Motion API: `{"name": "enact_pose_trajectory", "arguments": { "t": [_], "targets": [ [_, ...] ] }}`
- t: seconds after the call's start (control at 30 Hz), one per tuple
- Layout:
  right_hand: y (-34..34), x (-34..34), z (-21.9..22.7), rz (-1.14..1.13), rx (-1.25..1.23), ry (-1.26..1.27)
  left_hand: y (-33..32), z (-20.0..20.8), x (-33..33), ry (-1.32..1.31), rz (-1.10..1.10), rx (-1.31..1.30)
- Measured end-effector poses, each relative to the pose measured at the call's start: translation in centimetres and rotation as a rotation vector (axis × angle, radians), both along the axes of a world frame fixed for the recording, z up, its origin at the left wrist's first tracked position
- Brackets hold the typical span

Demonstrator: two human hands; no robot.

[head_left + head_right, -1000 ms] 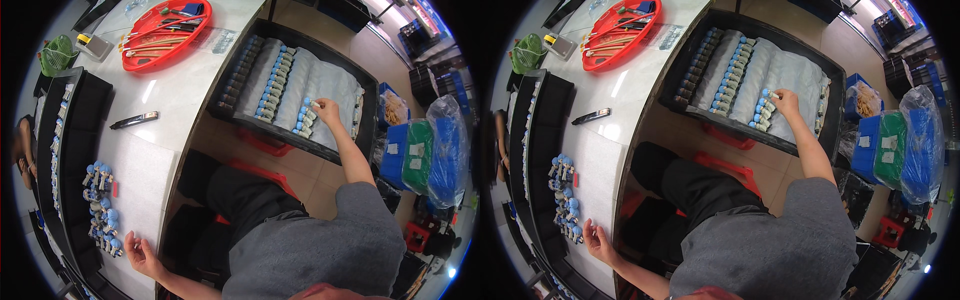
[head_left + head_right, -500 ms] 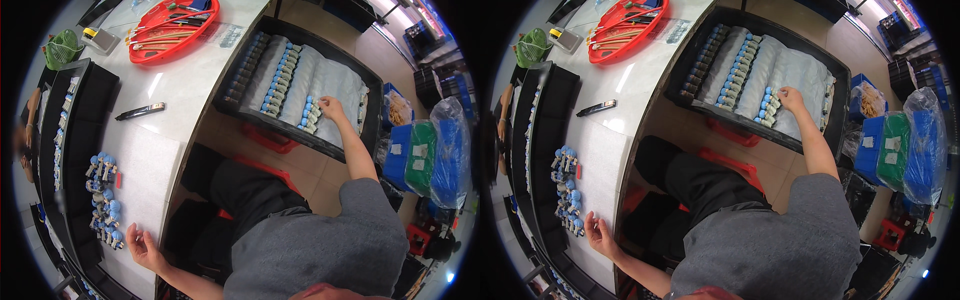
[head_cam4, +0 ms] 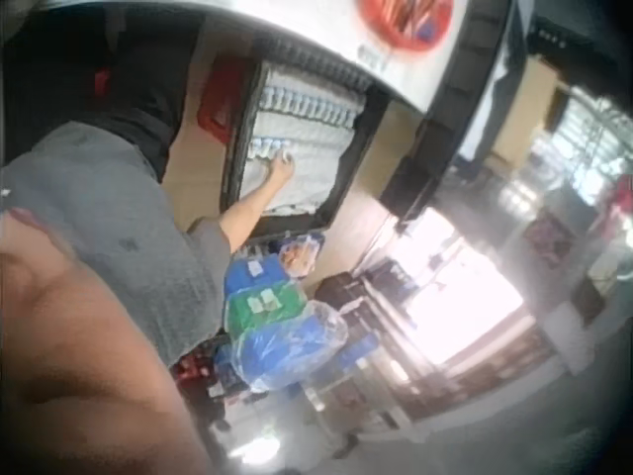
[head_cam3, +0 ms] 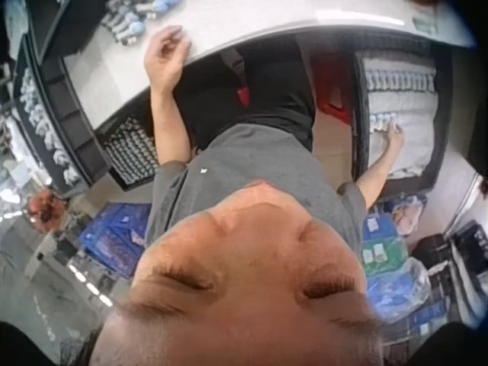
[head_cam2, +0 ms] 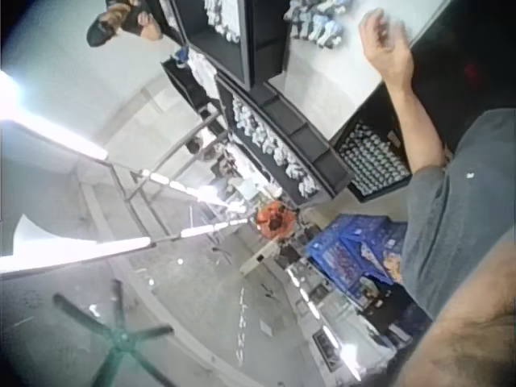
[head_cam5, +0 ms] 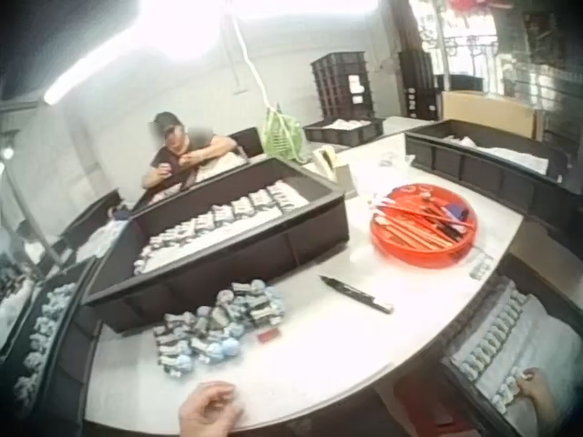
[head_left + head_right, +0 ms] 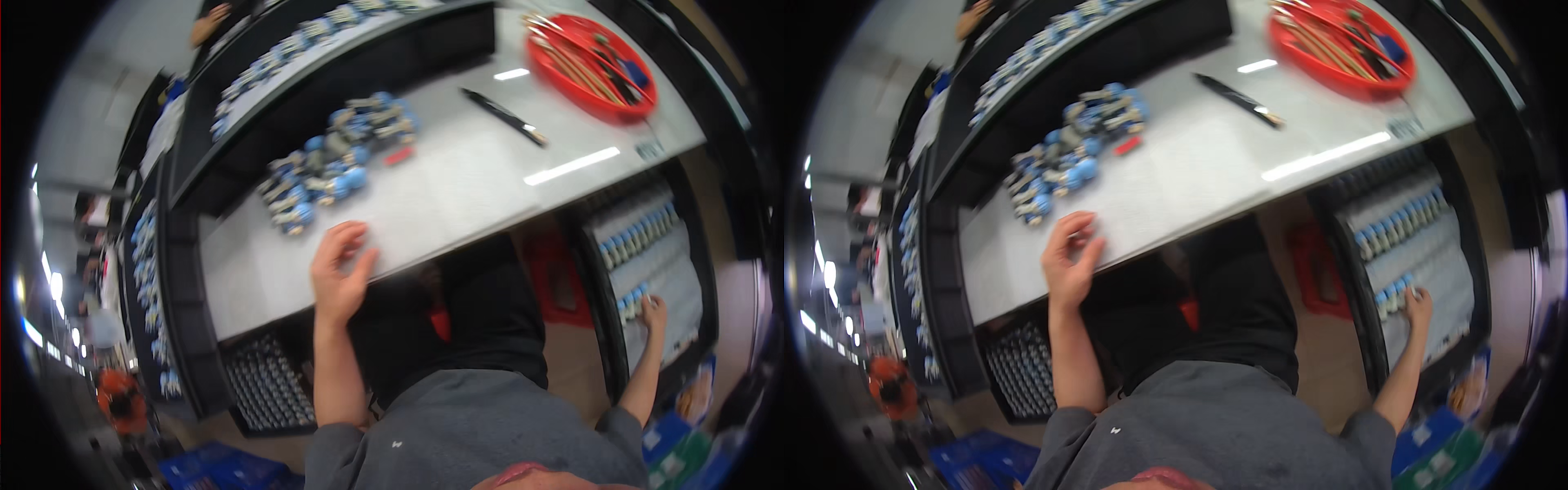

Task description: Assembling small toy figurines with blue hair at a factory workstation.

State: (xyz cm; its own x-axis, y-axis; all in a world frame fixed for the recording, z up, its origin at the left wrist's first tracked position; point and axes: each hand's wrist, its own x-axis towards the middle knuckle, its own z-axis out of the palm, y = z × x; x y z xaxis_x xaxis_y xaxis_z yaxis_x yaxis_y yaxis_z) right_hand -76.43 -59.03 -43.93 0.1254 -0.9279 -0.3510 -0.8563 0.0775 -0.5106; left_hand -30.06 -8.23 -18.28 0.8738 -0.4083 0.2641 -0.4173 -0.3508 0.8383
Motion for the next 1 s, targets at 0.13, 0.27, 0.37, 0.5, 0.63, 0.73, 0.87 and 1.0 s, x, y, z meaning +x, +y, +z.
{"name": "enact_pose_trajectory", "arguments": {
  "t": [0.13,0.27,0.37,0.5,0.63,0.73,0.87,1.0],
  "targets": [
    [3.5,9.3,8.8,0.366,-0.779,0.302,0.9,1.5,-0.7,-0.015,-0.004,0.017],
    [12.9,24.0,20.2,0.312,-0.631,-0.831,0.9,1.5,-0.6,-0.008,0.009,-0.008],
    [21.3,32.6,25.3,0.675,-0.518,-0.97,0.9,1.3,-0.5,-0.023,0.001,-0.003],
    [27.3,41.4,29.2,1.283,-0.601,-1.035,1.4,1.5,-0.6,-0.01,-0.013,-0.02],
    [29.0,47.3,28.3,1.521,-0.697,-0.869,1.4,1.5,-0.5,0.031,-0.044,-0.068],
    [29.1,48.9,27.5,1.531,-0.708,-0.653,1.4,1.4,-0.5,0.021,-0.067,-0.107],
    [30.1,48.1,28.4,1.435,-0.588,-0.582,1.8,1.3,-0.4,0.017,-0.064,-0.116],
    [32.8,46.1,29.7,0.908,0.689,-0.909,2.3,0.9,-0.2,0.02,-0.002,-0.251]
  ]
}}
